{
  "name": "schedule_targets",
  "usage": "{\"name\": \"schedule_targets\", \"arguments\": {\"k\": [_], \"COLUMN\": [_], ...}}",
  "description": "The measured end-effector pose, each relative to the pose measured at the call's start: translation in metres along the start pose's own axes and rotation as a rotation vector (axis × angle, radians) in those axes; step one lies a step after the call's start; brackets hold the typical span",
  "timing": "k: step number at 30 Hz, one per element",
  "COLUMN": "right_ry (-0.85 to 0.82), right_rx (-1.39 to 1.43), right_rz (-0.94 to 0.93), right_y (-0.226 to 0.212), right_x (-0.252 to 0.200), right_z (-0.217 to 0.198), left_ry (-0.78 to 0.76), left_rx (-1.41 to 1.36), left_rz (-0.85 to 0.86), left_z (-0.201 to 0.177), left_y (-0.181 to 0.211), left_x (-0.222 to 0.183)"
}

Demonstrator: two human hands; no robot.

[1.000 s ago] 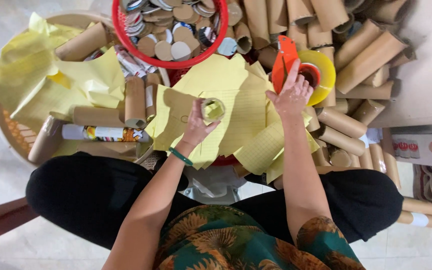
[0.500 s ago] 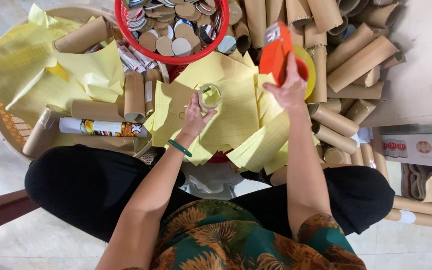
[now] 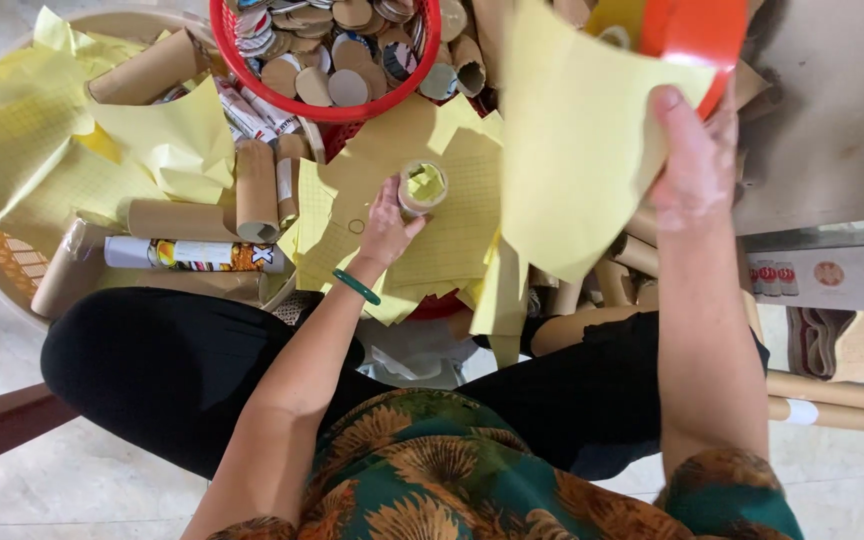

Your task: The person wraps yellow paper around cardboard tubes, applies product labels to the exterior, and uses a tape dispenser to seal the ends.

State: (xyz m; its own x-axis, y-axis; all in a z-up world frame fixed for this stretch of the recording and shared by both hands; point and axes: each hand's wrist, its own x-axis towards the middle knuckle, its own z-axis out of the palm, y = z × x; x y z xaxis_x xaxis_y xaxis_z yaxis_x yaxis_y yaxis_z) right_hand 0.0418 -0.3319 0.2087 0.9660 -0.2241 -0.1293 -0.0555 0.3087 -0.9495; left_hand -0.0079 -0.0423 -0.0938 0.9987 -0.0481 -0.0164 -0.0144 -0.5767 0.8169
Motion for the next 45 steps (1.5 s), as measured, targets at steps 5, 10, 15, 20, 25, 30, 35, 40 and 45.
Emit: {"name": "schedule_targets", "arguments": {"k": [5,10,15,20,25,30,35,40,45], "right_ry": [-0.098,-0.054,-0.117,-0.338,-0.248,-0.031,-0.096,-0.188,-0.372], "right_rx": [0.048,0.270,-0.278,-0.223,-0.260,-0.117,-0.114,-0.119,0.198], "right_rz": [0.108,0.345,0.210,-0.023,-0.183,-0.012,-0.056,-0.019,0.070], "right_y": [0.007,0.012,0.007,0.064,0.110,0.122,0.098,0.087,0.087], "right_x": [-0.015,-0.012,-0.013,0.008,0.030,0.047,0.031,0.012,0.004], "right_z": [-0.013,-0.033,-0.008,-0.010,-0.006,-0.007,0.008,0.005,-0.026], "left_ry": [0.024,0.076,0.231,0.244,0.267,0.026,-0.166,-0.179,-0.309], "left_rx": [0.007,-0.077,-0.483,-0.671,-0.526,-0.084,-0.096,0.072,0.150], "left_rz": [0.032,0.072,0.168,0.212,0.296,0.449,0.124,-0.017,-0.076], "left_z": [0.005,-0.002,-0.011,-0.125,-0.180,-0.148,-0.034,0.029,0.005], "left_y": [-0.016,-0.019,-0.025,0.072,0.141,0.136,0.033,-0.038,-0.013], "left_x": [0.016,0.033,0.058,0.052,0.037,0.013,0.016,0.009,0.014]}}
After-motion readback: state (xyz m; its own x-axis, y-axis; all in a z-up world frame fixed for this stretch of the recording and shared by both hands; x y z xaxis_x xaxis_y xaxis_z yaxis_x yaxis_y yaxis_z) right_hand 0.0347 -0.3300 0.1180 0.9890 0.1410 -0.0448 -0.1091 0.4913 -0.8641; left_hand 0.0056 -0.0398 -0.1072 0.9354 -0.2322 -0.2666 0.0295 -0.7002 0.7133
